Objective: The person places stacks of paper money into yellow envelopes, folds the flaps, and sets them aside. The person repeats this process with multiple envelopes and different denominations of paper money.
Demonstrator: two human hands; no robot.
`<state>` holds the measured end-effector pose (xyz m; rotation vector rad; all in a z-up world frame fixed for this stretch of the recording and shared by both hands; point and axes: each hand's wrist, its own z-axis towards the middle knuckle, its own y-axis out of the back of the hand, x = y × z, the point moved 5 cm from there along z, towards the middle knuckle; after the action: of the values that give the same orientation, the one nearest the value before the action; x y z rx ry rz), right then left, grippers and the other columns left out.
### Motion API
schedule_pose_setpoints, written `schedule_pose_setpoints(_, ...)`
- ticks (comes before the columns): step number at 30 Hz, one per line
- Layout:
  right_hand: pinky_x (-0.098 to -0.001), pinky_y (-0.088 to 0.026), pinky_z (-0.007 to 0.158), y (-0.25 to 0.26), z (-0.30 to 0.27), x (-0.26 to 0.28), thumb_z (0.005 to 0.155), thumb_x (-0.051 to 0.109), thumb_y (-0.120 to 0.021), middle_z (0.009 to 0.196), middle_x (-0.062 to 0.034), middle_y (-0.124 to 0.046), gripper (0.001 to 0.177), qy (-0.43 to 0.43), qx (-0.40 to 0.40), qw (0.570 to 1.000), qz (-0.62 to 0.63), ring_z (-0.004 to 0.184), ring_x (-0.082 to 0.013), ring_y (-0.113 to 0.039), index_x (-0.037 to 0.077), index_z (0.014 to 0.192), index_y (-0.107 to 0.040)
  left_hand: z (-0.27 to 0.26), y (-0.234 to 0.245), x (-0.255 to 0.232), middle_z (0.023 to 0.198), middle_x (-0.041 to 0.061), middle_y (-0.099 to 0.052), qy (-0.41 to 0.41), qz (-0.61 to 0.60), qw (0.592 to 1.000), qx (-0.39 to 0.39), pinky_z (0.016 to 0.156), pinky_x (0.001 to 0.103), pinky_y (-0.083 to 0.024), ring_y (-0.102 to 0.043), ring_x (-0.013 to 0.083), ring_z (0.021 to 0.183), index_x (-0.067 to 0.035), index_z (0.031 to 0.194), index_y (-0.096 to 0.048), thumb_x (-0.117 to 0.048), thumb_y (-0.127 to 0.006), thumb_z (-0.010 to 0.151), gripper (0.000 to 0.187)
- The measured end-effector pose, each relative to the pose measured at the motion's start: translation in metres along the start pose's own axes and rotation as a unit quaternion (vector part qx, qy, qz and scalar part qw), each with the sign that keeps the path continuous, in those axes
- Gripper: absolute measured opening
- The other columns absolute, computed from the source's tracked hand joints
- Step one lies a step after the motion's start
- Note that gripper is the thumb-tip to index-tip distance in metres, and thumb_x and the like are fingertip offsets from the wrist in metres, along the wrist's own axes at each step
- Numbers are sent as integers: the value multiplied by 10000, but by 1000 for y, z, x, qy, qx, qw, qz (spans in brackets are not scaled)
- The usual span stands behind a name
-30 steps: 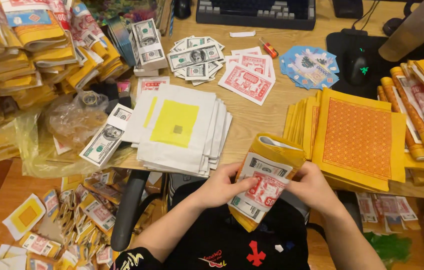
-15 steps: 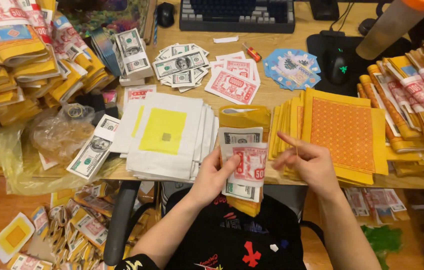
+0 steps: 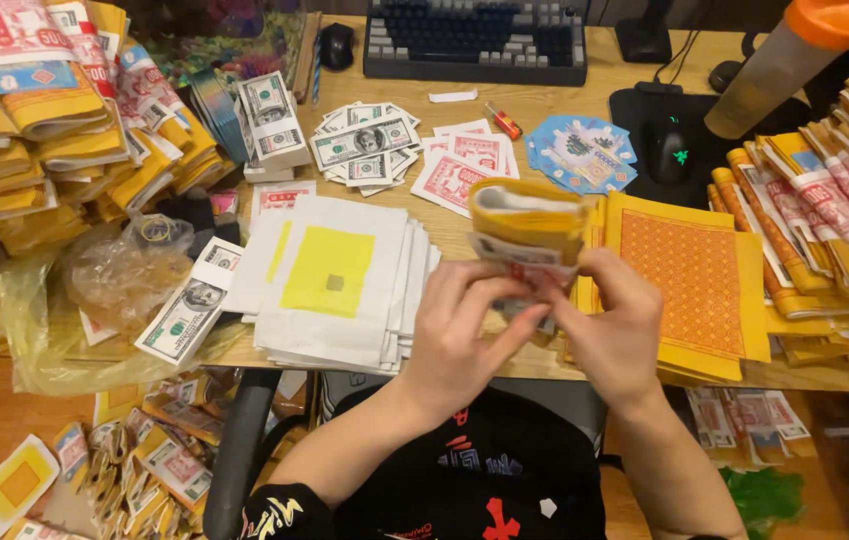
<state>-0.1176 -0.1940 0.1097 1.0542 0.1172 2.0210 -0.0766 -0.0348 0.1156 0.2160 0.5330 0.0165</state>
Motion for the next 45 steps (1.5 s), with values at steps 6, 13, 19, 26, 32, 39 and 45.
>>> schedule_pose_setpoints(6, -330, -503, 667, -20, 1, 10, 791, -102, -672, 693, -56, -531, 168, 116, -42, 981, -152, 647, -251, -562, 53, 831, -620, 17, -13, -7, 850, 89, -537, -66, 153, 985, 49, 674, 379, -472, -581, 283, 783, -44, 922, -613, -104, -659, 930, 76)
schedule_pose_setpoints(13, -365, -525, 752, -33, 9, 7, 831, -21, -749, 853, -86, -631, 172, 151, 18, 982, -113, 817, -298, -642, 26, 965, -652, 9, -10, 22, 548, -20, -546, 265, -408, 854, 184, 634, 205, -449, -493, 60, 589, -77, 880, -612, -177, -503, 1018, 202)
schedule_pose_setpoints(19, -449, -534, 865, -28, 15, 17, 824, -106, -702, 968, -135, -673, 207, 166, 40, 985, 4, 926, -360, -673, 1, 994, -653, 23, 18, 13, 506, 49, -488, 204, -555, 794, 139, 566, 241, -492, -447, 108, 442, 61, 1452, -332, -171, -510, 954, 578)
schedule_pose_setpoints(26, -481, -529, 931, -26, 12, -25, 820, -109, -725, 929, -169, -622, 201, 53, 17, 977, 205, 973, -314, -669, -50, 963, -596, 18, 20, 53, 593, 120, -555, 179, -571, 801, -1, 863, 418, -523, -609, 232, 660, 100, 1242, -489, -282, -432, 988, 463)
schedule_pose_setpoints(32, -504, -523, 944, -31, 18, 7, 786, -84, -748, 930, -197, -675, 207, 102, 33, 980, 170, 950, -353, -694, -45, 966, -655, 29, 36, 49, 485, 18, -408, 172, -539, 825, -19, 724, 278, -457, -408, 117, 534, 90, 1349, -424, -230, -417, 989, 482)
schedule_pose_setpoints(39, -396, -632, 773, -33, 19, -50, 811, -96, -713, 912, -126, -675, 294, -160, -59, 909, 380, 843, -207, -690, -16, 1081, -627, 3, 19, 76, 722, 161, -644, 293, -530, 793, -64, 802, 281, -486, -604, 161, 737, 31, 1112, -582, -175, -442, 976, 284)
schedule_pose_setpoints(45, -232, -589, 634, -41, 29, -13, 739, 22, -819, 796, -16, -638, 280, -224, 13, 928, 296, 730, -76, -633, 39, 961, -649, 8, 10, 70, 1212, 198, -525, 273, -237, 931, 52, 991, 401, -422, -473, 277, 1134, -27, 1416, -428, -347, -670, 913, 643)
